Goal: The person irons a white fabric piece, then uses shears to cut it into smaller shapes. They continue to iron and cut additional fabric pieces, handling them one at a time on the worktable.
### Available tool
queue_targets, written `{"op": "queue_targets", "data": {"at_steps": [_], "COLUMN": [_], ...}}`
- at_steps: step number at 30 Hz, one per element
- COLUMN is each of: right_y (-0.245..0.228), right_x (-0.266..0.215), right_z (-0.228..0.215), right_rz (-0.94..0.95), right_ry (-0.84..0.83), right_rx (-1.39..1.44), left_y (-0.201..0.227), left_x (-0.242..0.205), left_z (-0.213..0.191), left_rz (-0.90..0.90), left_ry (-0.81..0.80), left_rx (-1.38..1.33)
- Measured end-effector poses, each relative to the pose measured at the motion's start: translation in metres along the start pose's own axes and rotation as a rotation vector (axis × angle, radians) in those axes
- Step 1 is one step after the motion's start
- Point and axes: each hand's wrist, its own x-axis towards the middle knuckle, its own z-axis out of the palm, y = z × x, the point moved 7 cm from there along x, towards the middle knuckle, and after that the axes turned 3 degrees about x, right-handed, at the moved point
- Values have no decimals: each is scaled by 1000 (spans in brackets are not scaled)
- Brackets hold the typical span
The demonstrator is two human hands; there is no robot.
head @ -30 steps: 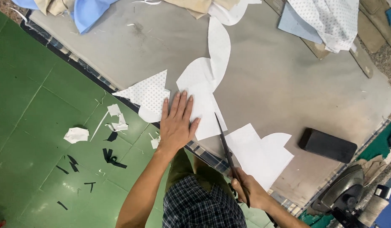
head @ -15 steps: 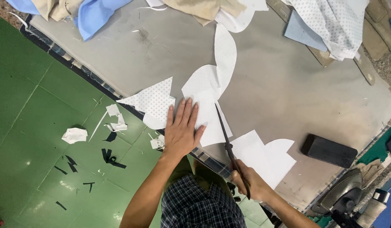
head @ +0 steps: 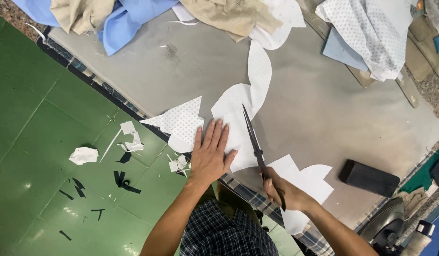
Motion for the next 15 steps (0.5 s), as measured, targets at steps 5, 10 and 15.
{"op": "queue_targets", "data": {"at_steps": [5,10,15], "right_y": [-37,-44,-9], "right_x": [28,13,-42], "right_z": [-29,-50,-72], "right_rz": [-29,-48,-139], "right_ry": [207,438,742], "right_rx": [-55,47,145], "left_y": [-2,12,67], "left_x": [-2,-7,-17], "left_z": [16,17,-5], "left_rz": [-52,-71,-440], "left_ry": [-7,28,-179], "left_rx": [-151,-113,-605]}}
